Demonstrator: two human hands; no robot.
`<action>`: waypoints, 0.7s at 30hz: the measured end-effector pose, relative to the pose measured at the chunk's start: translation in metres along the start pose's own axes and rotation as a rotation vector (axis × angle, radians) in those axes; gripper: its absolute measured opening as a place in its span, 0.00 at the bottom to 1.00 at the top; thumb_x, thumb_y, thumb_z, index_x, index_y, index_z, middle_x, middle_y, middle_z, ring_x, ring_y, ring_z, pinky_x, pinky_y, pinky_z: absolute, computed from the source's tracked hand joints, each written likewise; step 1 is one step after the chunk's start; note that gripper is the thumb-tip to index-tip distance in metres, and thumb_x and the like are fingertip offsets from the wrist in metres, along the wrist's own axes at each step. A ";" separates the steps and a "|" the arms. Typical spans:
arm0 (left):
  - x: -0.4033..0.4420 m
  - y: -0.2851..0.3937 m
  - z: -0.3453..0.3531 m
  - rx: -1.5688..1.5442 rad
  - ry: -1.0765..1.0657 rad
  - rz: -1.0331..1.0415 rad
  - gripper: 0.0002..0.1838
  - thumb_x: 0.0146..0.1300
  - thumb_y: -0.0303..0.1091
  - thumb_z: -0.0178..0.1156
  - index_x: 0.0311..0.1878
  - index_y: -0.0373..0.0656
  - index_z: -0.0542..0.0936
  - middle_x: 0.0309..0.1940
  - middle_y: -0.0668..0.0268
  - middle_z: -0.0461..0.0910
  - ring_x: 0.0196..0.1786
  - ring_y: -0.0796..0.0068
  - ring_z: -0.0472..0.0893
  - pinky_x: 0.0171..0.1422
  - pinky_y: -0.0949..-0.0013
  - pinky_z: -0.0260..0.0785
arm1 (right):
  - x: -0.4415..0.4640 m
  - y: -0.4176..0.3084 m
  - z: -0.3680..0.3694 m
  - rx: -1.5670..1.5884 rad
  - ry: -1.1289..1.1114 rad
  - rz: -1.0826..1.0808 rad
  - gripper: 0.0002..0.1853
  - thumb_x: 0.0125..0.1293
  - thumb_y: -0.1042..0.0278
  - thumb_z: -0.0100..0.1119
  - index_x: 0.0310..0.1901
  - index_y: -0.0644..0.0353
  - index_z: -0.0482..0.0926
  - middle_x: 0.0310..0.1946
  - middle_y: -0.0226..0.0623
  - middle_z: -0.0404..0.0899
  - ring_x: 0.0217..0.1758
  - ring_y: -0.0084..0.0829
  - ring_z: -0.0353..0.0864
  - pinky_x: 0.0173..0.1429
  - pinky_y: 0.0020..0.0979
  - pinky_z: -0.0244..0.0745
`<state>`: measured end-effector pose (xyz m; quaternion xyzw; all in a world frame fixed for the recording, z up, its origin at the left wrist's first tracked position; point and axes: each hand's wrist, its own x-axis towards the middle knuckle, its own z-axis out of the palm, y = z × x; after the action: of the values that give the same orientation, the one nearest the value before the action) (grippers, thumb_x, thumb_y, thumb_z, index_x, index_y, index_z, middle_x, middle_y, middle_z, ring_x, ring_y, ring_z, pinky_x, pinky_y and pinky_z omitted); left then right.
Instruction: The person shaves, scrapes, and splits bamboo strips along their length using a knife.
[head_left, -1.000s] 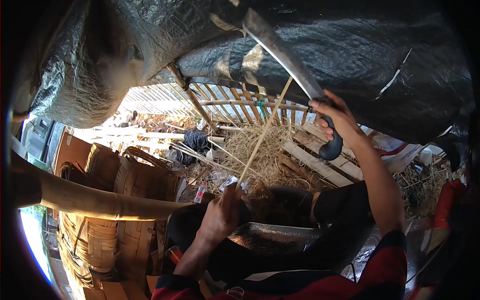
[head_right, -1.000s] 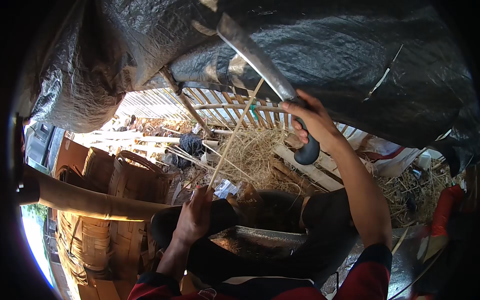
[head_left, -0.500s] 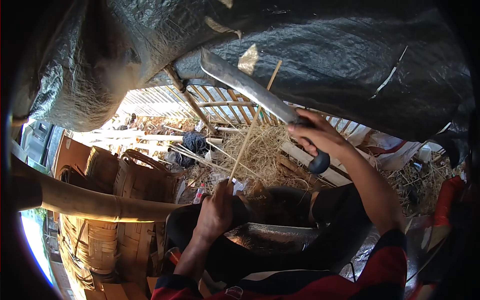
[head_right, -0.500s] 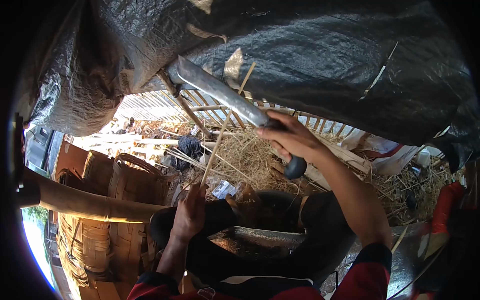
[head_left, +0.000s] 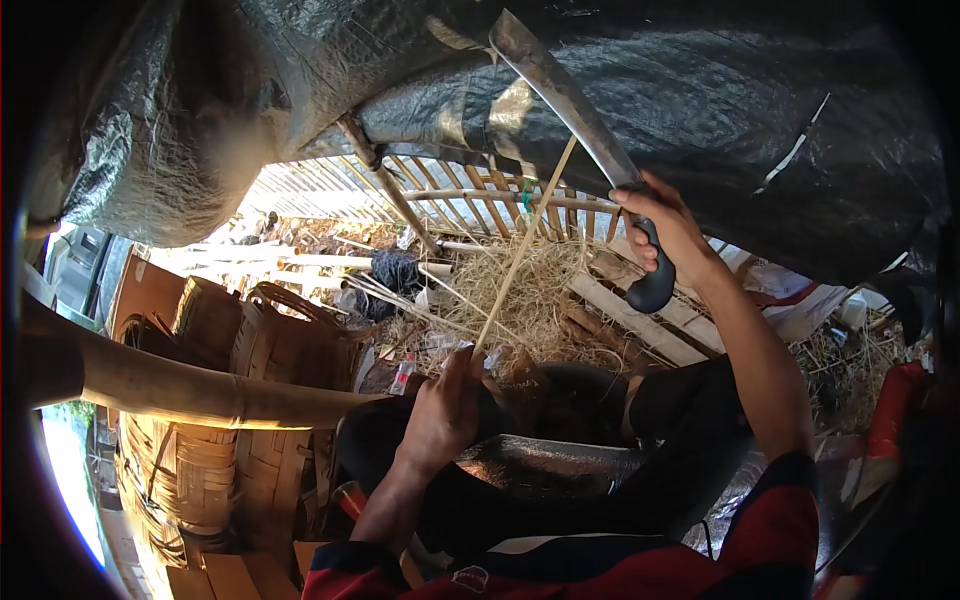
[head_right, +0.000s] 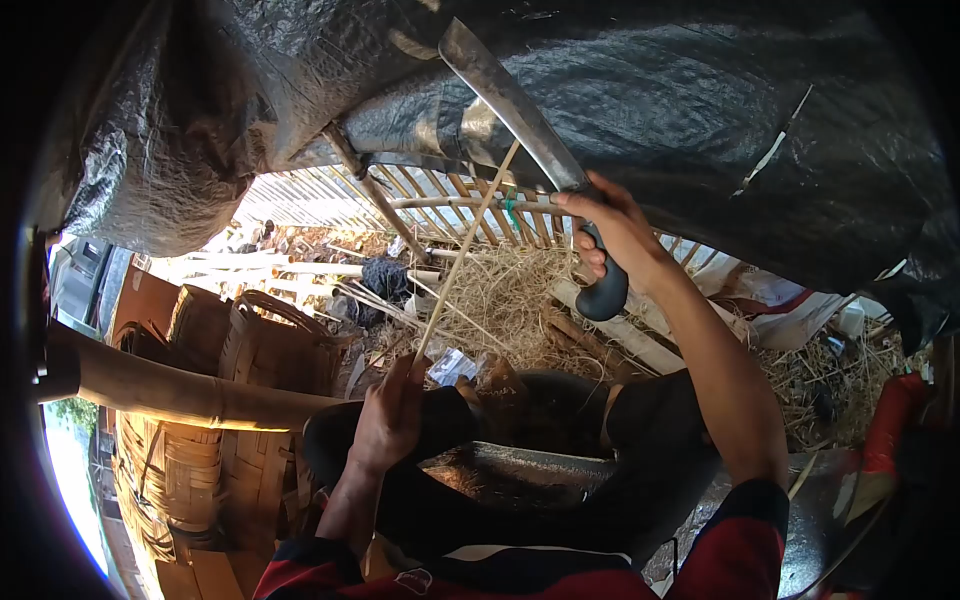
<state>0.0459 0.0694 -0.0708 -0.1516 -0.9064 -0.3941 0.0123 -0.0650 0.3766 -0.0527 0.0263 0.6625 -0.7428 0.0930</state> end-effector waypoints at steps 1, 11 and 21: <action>0.004 -0.002 0.003 0.029 0.012 0.029 0.08 0.72 0.29 0.49 0.50 0.37 0.72 0.18 0.52 0.71 0.19 0.55 0.73 0.25 0.59 0.62 | -0.003 0.004 0.000 0.053 -0.026 0.022 0.22 0.68 0.57 0.58 0.56 0.63 0.69 0.14 0.20 0.63 0.10 0.14 0.61 0.14 0.20 0.59; 0.007 -0.006 0.004 0.003 0.012 -0.014 0.08 0.73 0.29 0.49 0.49 0.37 0.73 0.17 0.56 0.69 0.17 0.65 0.69 0.24 0.62 0.60 | 0.001 0.016 0.007 0.005 -0.133 0.067 0.22 0.67 0.56 0.60 0.56 0.60 0.69 0.14 0.21 0.64 0.11 0.15 0.62 0.15 0.22 0.60; 0.015 -0.004 0.009 -0.002 0.078 0.058 0.08 0.74 0.31 0.49 0.48 0.36 0.73 0.17 0.61 0.65 0.19 0.75 0.64 0.25 0.65 0.57 | -0.008 0.020 0.024 -0.002 -0.184 0.086 0.18 0.68 0.57 0.59 0.52 0.60 0.70 0.14 0.20 0.63 0.11 0.15 0.62 0.15 0.23 0.61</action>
<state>0.0312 0.0771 -0.0778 -0.1625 -0.9001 -0.4000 0.0588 -0.0521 0.3515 -0.0680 -0.0138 0.6501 -0.7368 0.1851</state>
